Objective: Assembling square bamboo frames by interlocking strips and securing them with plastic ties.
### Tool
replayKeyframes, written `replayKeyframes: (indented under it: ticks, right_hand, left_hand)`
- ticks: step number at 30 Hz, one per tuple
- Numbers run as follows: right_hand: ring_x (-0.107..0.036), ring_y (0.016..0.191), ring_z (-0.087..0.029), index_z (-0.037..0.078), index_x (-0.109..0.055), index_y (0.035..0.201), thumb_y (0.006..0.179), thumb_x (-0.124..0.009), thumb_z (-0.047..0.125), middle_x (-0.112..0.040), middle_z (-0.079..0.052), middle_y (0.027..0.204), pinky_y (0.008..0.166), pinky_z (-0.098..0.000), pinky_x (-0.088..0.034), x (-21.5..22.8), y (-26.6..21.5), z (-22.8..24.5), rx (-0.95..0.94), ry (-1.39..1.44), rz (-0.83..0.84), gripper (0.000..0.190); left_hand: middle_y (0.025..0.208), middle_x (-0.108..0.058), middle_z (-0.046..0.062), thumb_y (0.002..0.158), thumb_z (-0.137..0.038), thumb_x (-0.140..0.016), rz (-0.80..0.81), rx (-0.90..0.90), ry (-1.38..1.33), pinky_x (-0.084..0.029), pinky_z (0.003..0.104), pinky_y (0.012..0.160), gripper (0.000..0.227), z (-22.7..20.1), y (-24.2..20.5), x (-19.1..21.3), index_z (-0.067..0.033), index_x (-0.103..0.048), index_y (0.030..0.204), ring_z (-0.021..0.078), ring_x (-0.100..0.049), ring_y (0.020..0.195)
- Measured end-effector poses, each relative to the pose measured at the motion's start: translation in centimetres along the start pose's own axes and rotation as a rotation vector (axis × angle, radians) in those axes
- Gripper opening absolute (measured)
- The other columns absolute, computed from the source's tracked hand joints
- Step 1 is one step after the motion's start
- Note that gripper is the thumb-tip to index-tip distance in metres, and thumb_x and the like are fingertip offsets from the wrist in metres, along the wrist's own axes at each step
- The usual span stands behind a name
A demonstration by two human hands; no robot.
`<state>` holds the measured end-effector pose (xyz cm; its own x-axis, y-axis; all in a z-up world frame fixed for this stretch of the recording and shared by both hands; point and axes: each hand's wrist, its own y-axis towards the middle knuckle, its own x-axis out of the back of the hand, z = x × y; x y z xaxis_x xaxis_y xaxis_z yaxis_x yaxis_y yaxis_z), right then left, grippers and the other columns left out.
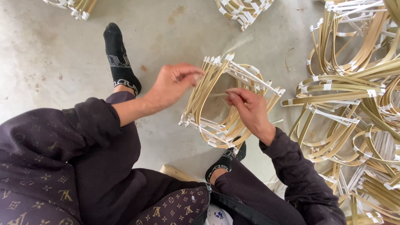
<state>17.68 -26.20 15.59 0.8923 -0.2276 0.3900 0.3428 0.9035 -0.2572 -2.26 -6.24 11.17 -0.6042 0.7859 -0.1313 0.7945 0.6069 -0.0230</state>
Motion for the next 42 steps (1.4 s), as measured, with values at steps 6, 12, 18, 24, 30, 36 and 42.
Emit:
replayKeyframes:
  ticks: [6,12,18,24,30,36,42]
  right_hand:
    - [-0.069,0.084,-0.021,0.008,-0.075,0.117,0.089,-0.074,0.0,-0.072,-0.008,0.097,0.074,-0.0323,-0.056,-1.0,-1.0,4.0,0.512,-0.542,0.0,0.03]
    - [-0.071,0.092,-0.021,0.008,-0.072,0.119,0.089,-0.07,-0.003,-0.072,-0.013,0.115,0.076,-0.0299,-0.058,-2.0,0.2,7.0,0.766,-0.572,-0.083,0.032]
    - [-0.063,0.065,-0.014,0.01,-0.078,0.116,0.096,-0.074,0.005,-0.072,-0.007,0.087,0.06,-0.0254,-0.048,-1.5,0.2,5.4,0.354,-0.532,-0.173,0.021]
    - [-0.065,0.072,-0.007,0.002,-0.065,0.129,0.094,-0.068,0.004,-0.073,-0.003,0.094,0.063,-0.0227,-0.052,0.1,1.2,-0.2,0.002,0.228,0.057,0.035]
    - [-0.073,0.071,-0.012,0.0,-0.068,0.113,0.094,-0.064,0.003,-0.073,-0.005,0.088,0.062,-0.0252,-0.058,-2.6,1.7,-0.9,-0.057,-0.011,0.126,0.019]
    - [-0.059,0.07,-0.007,0.001,-0.064,0.104,0.101,-0.059,0.004,-0.067,-0.002,0.083,0.058,-0.0245,-0.049,-2.9,1.6,-1.9,-0.063,0.048,0.101,0.006]
    - [-0.059,0.067,-0.009,0.007,-0.061,0.105,0.105,-0.047,0.018,-0.065,0.0,0.079,0.06,-0.0248,-0.046,-2.8,-0.3,-0.7,-0.436,0.887,0.109,0.018]
  left_hand:
    - [0.091,-0.069,0.005,0.097,-0.01,-0.066,0.229,-0.01,0.172,-0.049,0.027,0.066,0.019,-1.9,-0.7,-2.6,-0.0055,-0.076,0.113,0.0107,-0.061,0.077]
    - [0.092,-0.071,0.009,0.093,-0.026,-0.065,0.253,-0.061,0.433,-0.053,0.041,0.072,0.025,0.8,-0.3,-3.6,-0.0078,-0.076,0.105,0.0276,-0.067,0.083]
    - [0.088,-0.067,0.01,0.092,-0.032,-0.067,0.331,-0.097,0.555,-0.051,0.045,0.073,0.027,-2.0,-0.1,-4.4,-0.0069,-0.076,0.089,0.0304,-0.067,0.083]
    - [0.097,-0.073,0.006,0.092,-0.027,-0.065,0.162,-0.124,0.358,-0.055,0.041,0.077,0.021,-0.3,0.5,-4.8,-0.0126,-0.078,0.1,0.0269,-0.07,0.088]
    - [0.093,-0.071,0.005,0.091,-0.024,-0.067,0.308,-0.22,0.512,-0.054,0.042,0.078,0.016,-1.8,-0.7,-5.3,-0.0163,-0.079,0.097,0.0273,-0.069,0.089]
    - [0.098,-0.068,0.004,0.089,-0.015,-0.068,0.391,-0.519,0.646,-0.051,0.042,0.082,0.016,-1.5,-1.6,-4.7,-0.0152,-0.075,0.104,0.027,-0.066,0.094]
    - [0.1,-0.069,0.003,0.096,-0.016,-0.067,0.278,-0.338,0.475,-0.054,0.036,0.079,0.013,-2.3,-1.9,-4.4,-0.0139,-0.075,0.105,0.0263,-0.068,0.095]
